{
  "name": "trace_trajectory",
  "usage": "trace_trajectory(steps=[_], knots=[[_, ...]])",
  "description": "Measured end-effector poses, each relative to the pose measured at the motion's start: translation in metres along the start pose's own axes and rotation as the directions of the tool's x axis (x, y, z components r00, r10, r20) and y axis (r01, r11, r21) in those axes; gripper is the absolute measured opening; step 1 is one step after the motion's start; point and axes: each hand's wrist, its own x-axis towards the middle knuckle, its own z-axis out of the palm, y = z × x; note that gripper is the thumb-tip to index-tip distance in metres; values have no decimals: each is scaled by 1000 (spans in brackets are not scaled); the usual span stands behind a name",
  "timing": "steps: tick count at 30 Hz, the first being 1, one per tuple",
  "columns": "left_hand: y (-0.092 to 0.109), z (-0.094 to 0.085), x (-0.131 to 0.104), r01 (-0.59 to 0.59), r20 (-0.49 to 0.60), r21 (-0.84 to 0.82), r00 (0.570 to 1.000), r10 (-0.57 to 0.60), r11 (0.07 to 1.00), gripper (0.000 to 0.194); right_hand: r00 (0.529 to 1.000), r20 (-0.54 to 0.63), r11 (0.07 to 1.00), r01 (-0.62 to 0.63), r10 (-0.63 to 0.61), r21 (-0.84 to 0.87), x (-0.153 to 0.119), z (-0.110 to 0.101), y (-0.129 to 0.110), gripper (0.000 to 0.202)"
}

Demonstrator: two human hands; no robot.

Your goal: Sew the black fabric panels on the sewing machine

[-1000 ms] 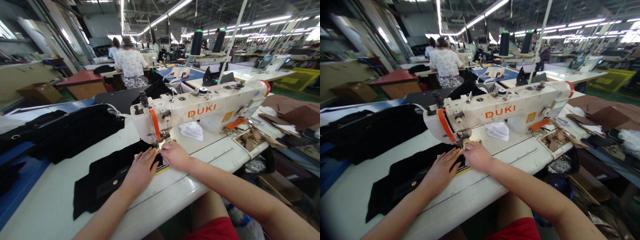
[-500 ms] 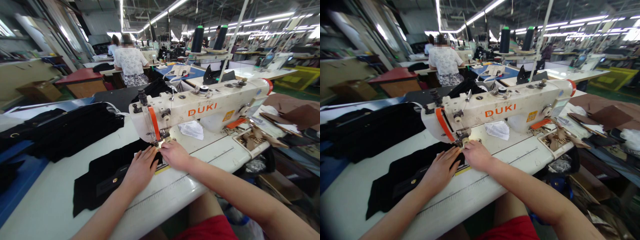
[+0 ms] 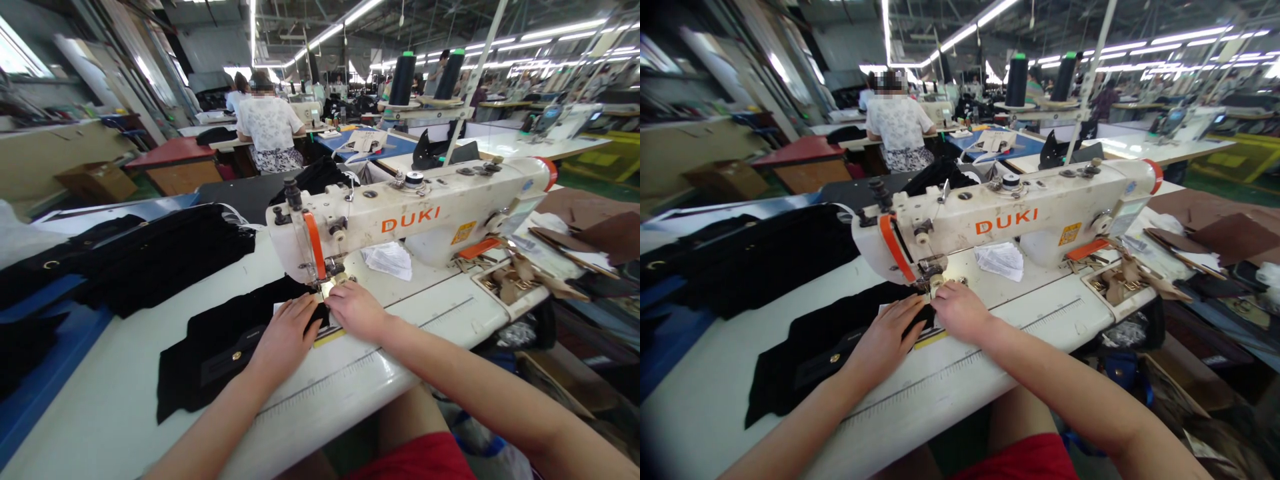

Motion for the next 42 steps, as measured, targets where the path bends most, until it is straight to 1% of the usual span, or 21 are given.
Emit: trace_trajectory(steps=[5,10,16,19,23,27,30,32,34,37,39,42], knots=[[-2,1,0,-2,7,-19,1000,2,1000,40,1000,-21,1000,5,-5,6,0,1,0,18],[-2,1,-1,6,11,-12,1000,-6,1000,40,1000,-5,1000,22,-22,-12,1,3,1,16],[-1,1,-1,4,-4,-13,1000,-4,1000,39,1000,8,1000,22,-22,9,1,1,1,15],[-1,0,2,11,5,-5,1000,-11,1000,41,1000,28,1000,8,-8,-6,2,0,0,14],[-5,0,9,44,22,19,999,-45,999,41,1000,26,1000,-8,9,-30,4,0,0,18],[-9,2,15,43,7,21,999,-43,999,41,1000,21,1000,-18,18,-19,4,-1,0,22],[-10,2,15,37,-4,32,999,-36,999,41,999,7,999,-34,34,-14,2,-1,0,22],[-10,1,9,45,5,52,999,-45,998,41,999,-17,999,-37,37,-14,-1,0,0,22],[-10,-3,-2,51,36,72,998,-54,996,42,998,-61,999,-34,33,-5,-3,2,0,21],[-6,-16,-24,33,82,105,996,-42,994,43,991,-134,1000,-12,14,16,-6,6,0,18],[-2,-29,-41,38,49,159,998,-47,986,47,986,-166,1000,6,-2,23,-8,7,0,17],[0,-48,-72,117,-61,270,993,-104,956,69,979,-201,999,28,-20,35,-10,8,-1,16]])
